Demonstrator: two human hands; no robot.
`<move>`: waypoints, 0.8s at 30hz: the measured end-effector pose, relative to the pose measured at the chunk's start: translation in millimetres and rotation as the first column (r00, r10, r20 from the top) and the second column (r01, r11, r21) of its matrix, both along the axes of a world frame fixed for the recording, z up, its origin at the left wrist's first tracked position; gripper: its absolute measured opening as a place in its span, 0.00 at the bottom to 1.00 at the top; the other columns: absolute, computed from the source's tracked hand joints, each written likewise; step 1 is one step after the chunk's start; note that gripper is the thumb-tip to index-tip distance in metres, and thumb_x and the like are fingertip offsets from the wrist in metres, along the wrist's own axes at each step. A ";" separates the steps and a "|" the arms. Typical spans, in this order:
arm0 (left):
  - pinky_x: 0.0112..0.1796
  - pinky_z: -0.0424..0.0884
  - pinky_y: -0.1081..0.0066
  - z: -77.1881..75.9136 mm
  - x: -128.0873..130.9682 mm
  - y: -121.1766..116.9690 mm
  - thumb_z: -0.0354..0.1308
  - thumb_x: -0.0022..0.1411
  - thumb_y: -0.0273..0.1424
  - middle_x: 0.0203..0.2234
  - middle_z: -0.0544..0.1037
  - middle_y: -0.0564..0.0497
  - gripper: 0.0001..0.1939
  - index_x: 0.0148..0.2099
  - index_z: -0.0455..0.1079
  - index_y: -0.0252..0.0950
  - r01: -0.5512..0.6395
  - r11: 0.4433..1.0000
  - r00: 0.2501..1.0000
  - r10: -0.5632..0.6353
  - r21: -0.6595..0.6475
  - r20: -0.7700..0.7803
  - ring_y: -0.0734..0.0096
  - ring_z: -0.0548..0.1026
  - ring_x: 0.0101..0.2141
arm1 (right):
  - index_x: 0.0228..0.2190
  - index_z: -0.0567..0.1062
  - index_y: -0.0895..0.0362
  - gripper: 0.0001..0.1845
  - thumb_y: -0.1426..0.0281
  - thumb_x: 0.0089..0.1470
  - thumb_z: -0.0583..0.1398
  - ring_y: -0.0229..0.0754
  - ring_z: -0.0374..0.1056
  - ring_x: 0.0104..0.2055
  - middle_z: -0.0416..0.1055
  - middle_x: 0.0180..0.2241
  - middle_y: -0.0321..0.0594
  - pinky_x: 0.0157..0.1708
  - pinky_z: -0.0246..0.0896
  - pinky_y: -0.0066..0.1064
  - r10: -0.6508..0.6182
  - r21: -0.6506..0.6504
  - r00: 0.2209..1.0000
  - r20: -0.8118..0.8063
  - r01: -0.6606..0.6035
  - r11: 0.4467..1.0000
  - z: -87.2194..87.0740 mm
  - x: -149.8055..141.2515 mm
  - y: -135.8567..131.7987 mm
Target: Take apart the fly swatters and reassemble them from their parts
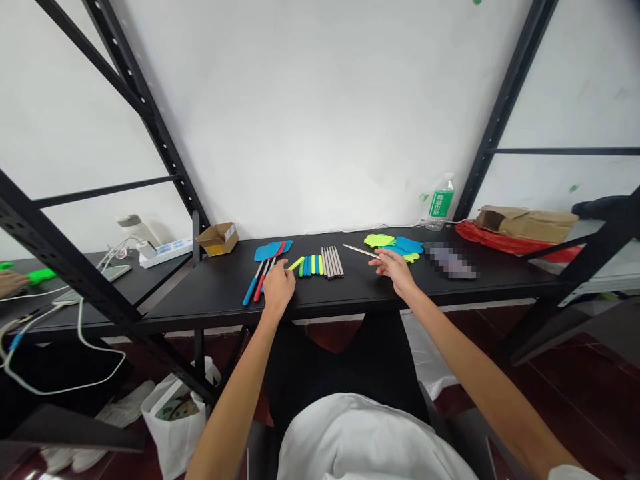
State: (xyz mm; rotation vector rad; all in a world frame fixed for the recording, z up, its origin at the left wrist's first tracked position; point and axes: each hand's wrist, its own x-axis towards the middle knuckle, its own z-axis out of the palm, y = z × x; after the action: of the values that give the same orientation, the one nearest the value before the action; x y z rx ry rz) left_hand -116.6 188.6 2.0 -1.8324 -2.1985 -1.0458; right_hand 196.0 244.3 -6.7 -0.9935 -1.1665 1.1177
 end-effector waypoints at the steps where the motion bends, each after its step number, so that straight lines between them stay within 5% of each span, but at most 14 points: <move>1: 0.40 0.70 0.63 1.0 -0.6 -0.4 0.44 0.66 0.27 0.38 0.80 0.43 0.23 0.61 0.66 0.34 0.009 1.000 1.000 -0.009 0.005 0.019 0.55 0.77 0.41 | 0.42 0.74 0.56 0.16 0.63 0.52 0.60 0.33 0.66 0.21 0.80 0.30 0.40 0.28 0.65 0.27 0.017 0.003 1.000 0.023 -0.017 1.000 -0.5 -0.3 0.2; 13: 0.31 0.66 0.69 1.9 -5.3 1.5 0.42 0.66 0.29 0.20 0.72 0.53 0.20 0.52 0.72 0.38 0.249 0.967 0.947 -0.254 0.049 0.196 0.66 0.73 0.25 | 0.43 0.74 0.56 0.15 0.65 0.54 0.58 0.34 0.65 0.21 0.79 0.27 0.39 0.27 0.63 0.27 0.056 -0.009 0.995 0.084 -0.056 0.998 0.3 -3.8 -2.0; 24: 0.24 0.60 0.74 -6.3 -12.6 11.5 0.47 0.65 0.36 0.17 0.66 0.56 0.17 0.47 0.73 0.35 0.386 0.919 0.826 -0.383 0.081 0.413 0.72 0.65 0.19 | 0.43 0.74 0.56 0.15 0.66 0.54 0.59 0.34 0.65 0.21 0.79 0.27 0.40 0.27 0.64 0.27 0.063 -0.012 0.994 0.094 -0.062 0.998 1.8 -4.6 -3.4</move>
State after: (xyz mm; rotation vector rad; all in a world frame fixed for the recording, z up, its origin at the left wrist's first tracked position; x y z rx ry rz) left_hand -129.2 200.1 -4.4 -2.2994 -2.0633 -1.6550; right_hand 191.4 240.9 -4.9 -1.0322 -1.2770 1.1370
